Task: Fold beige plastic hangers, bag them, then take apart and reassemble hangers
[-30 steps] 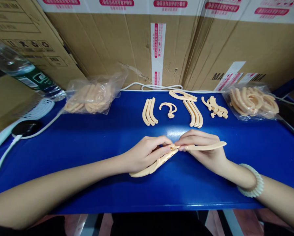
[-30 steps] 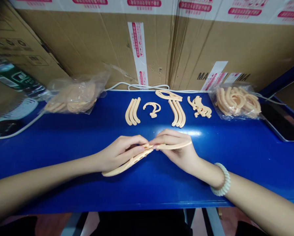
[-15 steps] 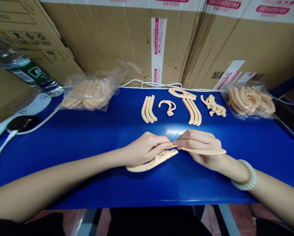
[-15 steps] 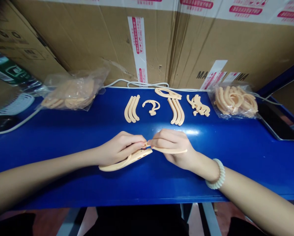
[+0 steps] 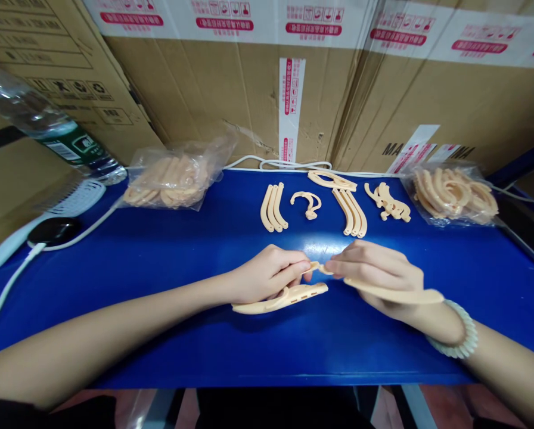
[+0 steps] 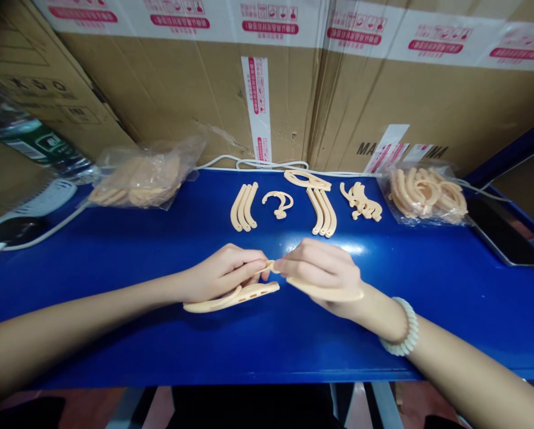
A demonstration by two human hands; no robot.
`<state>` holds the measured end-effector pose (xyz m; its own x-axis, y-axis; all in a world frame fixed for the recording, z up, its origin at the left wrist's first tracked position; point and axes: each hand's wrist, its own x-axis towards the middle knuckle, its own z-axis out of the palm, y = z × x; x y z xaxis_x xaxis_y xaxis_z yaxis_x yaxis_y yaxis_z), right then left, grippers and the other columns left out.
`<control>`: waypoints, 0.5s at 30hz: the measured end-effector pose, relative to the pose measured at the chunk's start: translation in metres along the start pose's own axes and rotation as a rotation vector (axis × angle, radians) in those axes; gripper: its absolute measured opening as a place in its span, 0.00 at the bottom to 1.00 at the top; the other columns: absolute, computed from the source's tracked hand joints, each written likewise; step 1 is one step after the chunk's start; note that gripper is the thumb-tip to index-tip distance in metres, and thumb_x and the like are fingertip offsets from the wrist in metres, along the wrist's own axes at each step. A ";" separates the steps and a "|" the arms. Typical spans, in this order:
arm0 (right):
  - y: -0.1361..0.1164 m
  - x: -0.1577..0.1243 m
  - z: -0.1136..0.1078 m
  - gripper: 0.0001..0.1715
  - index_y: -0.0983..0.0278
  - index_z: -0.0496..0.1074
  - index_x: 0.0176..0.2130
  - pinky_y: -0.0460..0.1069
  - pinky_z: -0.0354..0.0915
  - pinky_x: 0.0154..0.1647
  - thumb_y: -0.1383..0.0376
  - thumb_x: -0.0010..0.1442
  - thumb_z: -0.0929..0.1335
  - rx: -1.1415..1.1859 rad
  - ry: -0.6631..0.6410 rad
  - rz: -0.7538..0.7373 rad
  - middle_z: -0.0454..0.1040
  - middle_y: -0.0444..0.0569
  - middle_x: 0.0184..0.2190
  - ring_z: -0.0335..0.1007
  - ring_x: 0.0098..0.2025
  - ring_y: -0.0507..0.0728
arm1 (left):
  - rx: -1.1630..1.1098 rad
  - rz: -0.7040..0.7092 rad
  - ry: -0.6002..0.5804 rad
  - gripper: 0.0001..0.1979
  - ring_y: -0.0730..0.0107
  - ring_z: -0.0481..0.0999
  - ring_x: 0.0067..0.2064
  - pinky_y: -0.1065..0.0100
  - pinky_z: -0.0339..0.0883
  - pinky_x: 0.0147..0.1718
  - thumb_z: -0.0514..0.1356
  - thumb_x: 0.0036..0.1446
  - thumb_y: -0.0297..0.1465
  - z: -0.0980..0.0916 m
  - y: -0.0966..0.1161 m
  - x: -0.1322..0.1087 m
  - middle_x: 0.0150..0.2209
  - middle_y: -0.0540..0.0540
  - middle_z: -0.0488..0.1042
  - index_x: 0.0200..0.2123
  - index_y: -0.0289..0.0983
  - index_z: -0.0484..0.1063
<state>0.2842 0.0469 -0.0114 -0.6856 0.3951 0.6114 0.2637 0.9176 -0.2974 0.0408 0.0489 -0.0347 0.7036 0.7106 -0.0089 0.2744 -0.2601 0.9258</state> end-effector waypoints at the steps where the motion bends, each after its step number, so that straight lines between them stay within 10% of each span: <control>1: 0.002 0.001 -0.003 0.15 0.59 0.73 0.51 0.52 0.72 0.38 0.72 0.71 0.62 0.019 0.052 0.041 0.79 0.50 0.39 0.76 0.38 0.57 | -0.067 -0.033 0.000 0.18 0.76 0.69 0.22 0.74 0.62 0.26 0.48 0.72 0.37 0.000 0.000 0.000 0.22 0.52 0.71 0.37 0.35 0.71; 7: 0.037 0.001 -0.037 0.09 0.59 0.75 0.43 0.54 0.70 0.36 0.64 0.70 0.64 -0.127 0.302 0.374 0.78 0.52 0.44 0.72 0.33 0.57 | -0.643 -0.145 -0.015 0.21 0.67 0.79 0.26 0.70 0.72 0.28 0.57 0.66 0.48 0.002 -0.011 0.004 0.28 0.44 0.78 0.40 0.34 0.69; 11: 0.073 -0.014 -0.081 0.23 0.63 0.68 0.61 0.52 0.68 0.31 0.62 0.69 0.63 -0.277 0.222 0.580 0.77 0.50 0.37 0.69 0.30 0.57 | -0.866 -0.075 0.029 0.18 0.58 0.84 0.36 0.64 0.77 0.38 0.64 0.62 0.43 0.002 -0.024 0.009 0.37 0.34 0.82 0.42 0.32 0.70; 15: 0.104 -0.031 -0.103 0.24 0.69 0.75 0.56 0.57 0.70 0.44 0.65 0.65 0.62 -0.469 -0.032 0.827 0.80 0.56 0.41 0.75 0.40 0.64 | -0.918 -0.081 0.100 0.13 0.55 0.84 0.43 0.62 0.76 0.46 0.65 0.61 0.35 0.003 -0.026 0.010 0.43 0.32 0.82 0.44 0.32 0.70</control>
<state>0.4028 0.1342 0.0142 -0.1762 0.9320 0.3167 0.9144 0.2741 -0.2978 0.0422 0.0608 -0.0598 0.6333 0.7683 -0.0930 -0.3366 0.3817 0.8608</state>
